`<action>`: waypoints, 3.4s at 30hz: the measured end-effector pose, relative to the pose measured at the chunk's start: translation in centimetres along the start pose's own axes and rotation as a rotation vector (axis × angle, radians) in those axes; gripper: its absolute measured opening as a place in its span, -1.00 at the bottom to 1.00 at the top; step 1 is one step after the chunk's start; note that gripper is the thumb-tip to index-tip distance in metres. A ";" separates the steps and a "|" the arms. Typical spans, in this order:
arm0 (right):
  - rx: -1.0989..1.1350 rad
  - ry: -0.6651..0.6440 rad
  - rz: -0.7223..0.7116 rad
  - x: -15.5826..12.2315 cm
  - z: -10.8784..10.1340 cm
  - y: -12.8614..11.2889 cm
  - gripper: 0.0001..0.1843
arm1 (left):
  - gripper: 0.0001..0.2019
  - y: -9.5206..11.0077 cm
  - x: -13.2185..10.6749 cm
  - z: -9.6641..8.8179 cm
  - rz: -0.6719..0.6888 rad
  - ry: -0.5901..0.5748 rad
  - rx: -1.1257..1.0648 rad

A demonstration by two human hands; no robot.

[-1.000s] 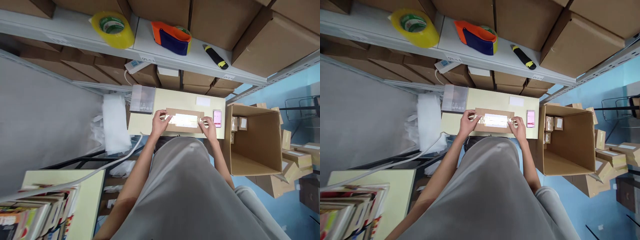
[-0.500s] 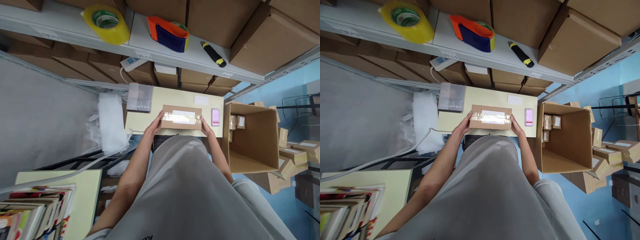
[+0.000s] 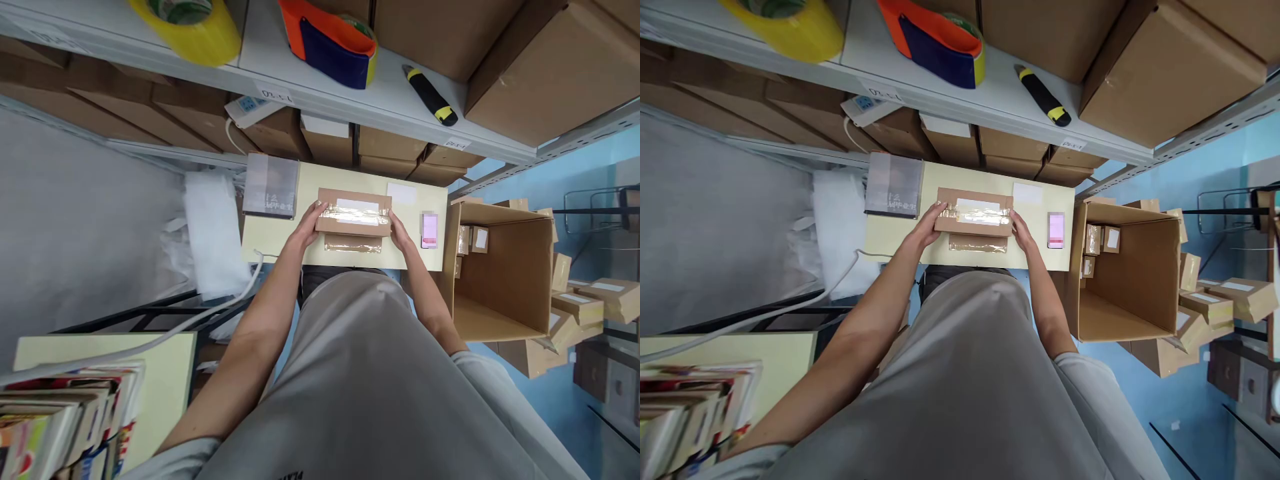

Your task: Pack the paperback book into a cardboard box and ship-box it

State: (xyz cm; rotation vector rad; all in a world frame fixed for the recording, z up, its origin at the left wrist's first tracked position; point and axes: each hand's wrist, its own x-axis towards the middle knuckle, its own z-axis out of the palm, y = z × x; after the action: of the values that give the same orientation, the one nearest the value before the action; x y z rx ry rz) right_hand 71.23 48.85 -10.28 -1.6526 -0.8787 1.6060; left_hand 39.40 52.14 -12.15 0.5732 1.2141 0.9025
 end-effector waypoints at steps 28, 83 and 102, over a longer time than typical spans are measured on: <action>0.040 0.163 0.081 -3.7 -0.4 2.2 -0.17 | -0.35 0.7 -2.5 -0.6 -0.019 0.168 0.254; -0.367 0.184 -0.690 -9.3 17.3 -19.9 -0.40 | -0.83 15.9 -14.2 0.5 0.811 0.067 0.347; -0.080 0.202 -0.505 -16.6 19.5 -10.7 -0.23 | -0.60 12.7 -17.6 0.2 0.617 -0.201 0.363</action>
State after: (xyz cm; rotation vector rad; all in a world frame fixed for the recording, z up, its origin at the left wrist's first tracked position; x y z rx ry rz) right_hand 51.21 41.10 7.35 -1.4615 -1.1520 1.0545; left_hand 34.56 44.34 7.53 1.3482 1.0321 1.1047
